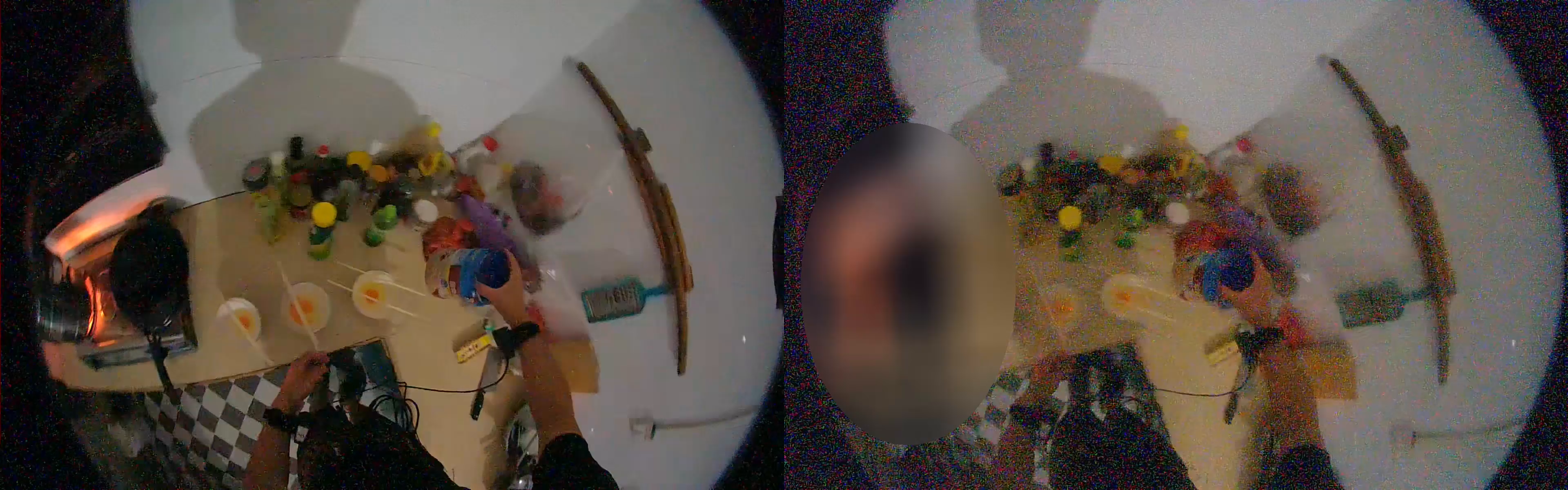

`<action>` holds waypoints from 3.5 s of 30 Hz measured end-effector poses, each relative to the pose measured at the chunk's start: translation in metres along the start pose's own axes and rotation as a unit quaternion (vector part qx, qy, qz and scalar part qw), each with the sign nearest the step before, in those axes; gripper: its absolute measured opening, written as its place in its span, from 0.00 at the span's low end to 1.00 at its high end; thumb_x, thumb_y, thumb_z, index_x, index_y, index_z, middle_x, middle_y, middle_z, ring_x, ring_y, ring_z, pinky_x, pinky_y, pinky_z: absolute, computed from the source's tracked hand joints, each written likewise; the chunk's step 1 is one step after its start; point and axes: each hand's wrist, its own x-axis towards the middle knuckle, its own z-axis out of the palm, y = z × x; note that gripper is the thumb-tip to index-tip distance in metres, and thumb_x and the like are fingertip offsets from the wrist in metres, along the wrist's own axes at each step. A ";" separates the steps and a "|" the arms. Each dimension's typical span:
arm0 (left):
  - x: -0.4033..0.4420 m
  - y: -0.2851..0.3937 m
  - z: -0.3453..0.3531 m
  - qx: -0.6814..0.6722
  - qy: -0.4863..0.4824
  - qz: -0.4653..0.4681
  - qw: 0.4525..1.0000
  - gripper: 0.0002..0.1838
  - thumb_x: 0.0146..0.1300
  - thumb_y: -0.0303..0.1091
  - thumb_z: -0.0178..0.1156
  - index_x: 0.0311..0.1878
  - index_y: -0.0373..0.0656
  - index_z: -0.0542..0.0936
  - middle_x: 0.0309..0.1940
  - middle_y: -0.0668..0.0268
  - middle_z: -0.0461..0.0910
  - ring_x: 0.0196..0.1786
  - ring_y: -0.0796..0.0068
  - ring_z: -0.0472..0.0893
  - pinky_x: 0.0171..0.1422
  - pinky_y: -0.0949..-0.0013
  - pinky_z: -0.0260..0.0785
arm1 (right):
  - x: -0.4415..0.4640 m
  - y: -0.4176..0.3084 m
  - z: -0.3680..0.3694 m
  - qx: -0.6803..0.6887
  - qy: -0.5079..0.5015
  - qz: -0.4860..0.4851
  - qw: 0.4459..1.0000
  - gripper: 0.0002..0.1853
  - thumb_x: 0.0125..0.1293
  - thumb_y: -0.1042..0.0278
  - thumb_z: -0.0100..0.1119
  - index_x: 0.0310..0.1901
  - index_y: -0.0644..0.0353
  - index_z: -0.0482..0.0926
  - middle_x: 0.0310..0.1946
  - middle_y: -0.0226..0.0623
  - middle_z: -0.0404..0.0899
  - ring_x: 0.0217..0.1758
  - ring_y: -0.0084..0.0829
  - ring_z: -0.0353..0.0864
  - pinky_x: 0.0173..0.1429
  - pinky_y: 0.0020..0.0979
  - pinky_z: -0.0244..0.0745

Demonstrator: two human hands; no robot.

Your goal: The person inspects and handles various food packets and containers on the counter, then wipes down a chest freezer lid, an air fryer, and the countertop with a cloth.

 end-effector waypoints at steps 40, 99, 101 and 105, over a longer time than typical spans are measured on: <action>0.054 0.018 0.327 0.109 -0.337 0.290 0.889 0.62 0.31 0.44 0.85 0.73 0.39 0.63 0.65 0.49 0.72 0.68 0.42 0.73 0.75 0.47 0.65 | -0.320 0.016 0.025 -0.275 -0.128 0.295 0.906 0.61 0.44 0.40 0.80 0.74 0.64 0.58 0.60 0.67 0.69 0.52 0.67 0.81 0.51 0.55 0.85; 0.067 0.022 0.338 0.127 -0.358 0.259 0.888 0.65 0.26 0.46 0.85 0.74 0.39 0.65 0.67 0.48 0.70 0.72 0.42 0.68 0.80 0.47 0.59 | -0.274 0.013 -0.031 -0.300 -0.300 -0.096 0.900 0.55 0.38 0.64 0.82 0.73 0.61 0.65 0.70 0.53 0.69 0.71 0.61 0.68 0.73 0.61 0.67; 0.063 0.023 0.342 0.178 -0.324 0.270 0.889 0.64 0.24 0.45 0.85 0.72 0.41 0.66 0.67 0.48 0.70 0.71 0.43 0.68 0.79 0.46 0.60 | -0.278 0.004 -0.020 -0.144 -0.231 0.196 0.942 0.57 0.45 0.58 0.83 0.75 0.65 0.59 0.69 0.53 0.70 0.71 0.61 0.69 0.73 0.59 0.67; 0.073 -0.006 0.357 0.103 -0.346 0.308 0.880 0.66 0.23 0.47 0.85 0.73 0.41 0.66 0.66 0.47 0.70 0.71 0.42 0.68 0.79 0.46 0.59 | -0.324 0.055 0.020 -0.140 -0.108 0.448 0.876 0.70 0.40 0.39 0.85 0.77 0.68 0.51 0.69 0.66 0.64 0.71 0.65 0.70 0.72 0.56 0.70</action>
